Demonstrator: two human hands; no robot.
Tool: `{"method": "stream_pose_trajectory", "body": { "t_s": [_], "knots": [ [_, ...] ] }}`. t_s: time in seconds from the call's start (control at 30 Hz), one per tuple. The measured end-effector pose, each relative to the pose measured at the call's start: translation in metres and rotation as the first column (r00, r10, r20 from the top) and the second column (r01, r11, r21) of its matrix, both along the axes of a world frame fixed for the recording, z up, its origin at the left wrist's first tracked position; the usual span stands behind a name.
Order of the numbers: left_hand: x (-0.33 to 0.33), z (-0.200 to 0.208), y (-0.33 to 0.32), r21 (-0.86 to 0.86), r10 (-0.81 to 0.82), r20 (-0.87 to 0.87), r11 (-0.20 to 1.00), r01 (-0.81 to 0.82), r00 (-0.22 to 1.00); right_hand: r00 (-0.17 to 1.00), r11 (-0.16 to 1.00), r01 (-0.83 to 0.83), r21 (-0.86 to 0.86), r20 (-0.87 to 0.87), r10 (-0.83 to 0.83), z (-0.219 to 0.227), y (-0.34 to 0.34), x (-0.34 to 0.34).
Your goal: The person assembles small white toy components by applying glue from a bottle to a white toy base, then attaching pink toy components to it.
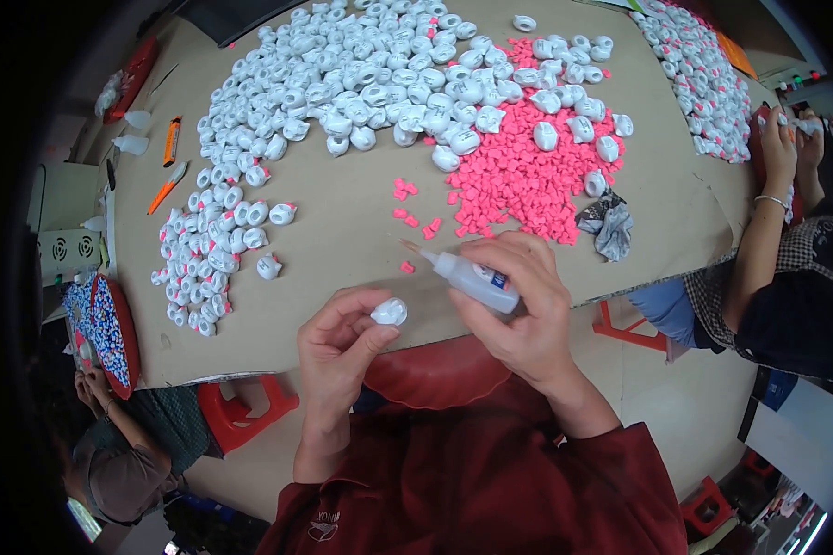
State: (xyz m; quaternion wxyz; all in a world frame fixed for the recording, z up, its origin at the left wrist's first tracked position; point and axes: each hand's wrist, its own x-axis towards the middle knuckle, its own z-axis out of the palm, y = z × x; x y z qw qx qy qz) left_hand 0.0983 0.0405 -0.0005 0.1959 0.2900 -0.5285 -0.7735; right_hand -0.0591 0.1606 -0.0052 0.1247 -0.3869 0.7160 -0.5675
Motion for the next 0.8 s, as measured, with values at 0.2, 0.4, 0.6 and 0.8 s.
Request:
{"method": "stream_pose_trajectory", "body": {
  "t_s": [0.2,0.4,0.6,0.8],
  "knots": [
    [-0.002,-0.003,0.004,-0.005,-0.021,-0.016,1.0,0.021,1.0,0.972,0.977,0.182,-0.109,0.168,-0.162,-0.01,-0.012,0.013],
    [-0.003,-0.003,0.005,-0.002,-0.033,-0.006,0.999,0.033,0.999,0.974,0.998,0.018,0.053,-0.226,-0.006,-0.01,-0.011,0.004],
    [0.0,-0.004,0.006,-0.006,-0.038,-0.013,0.999,0.038,0.999,0.978,0.986,0.169,0.011,-0.123,-0.166,0.009,0.005,-0.003],
    [-0.004,-0.003,0.009,0.01,-0.073,-0.004,0.997,0.073,0.997,0.894,0.936,0.235,0.263,-0.437,-0.102,-0.001,0.005,-0.013]
  ]
}}
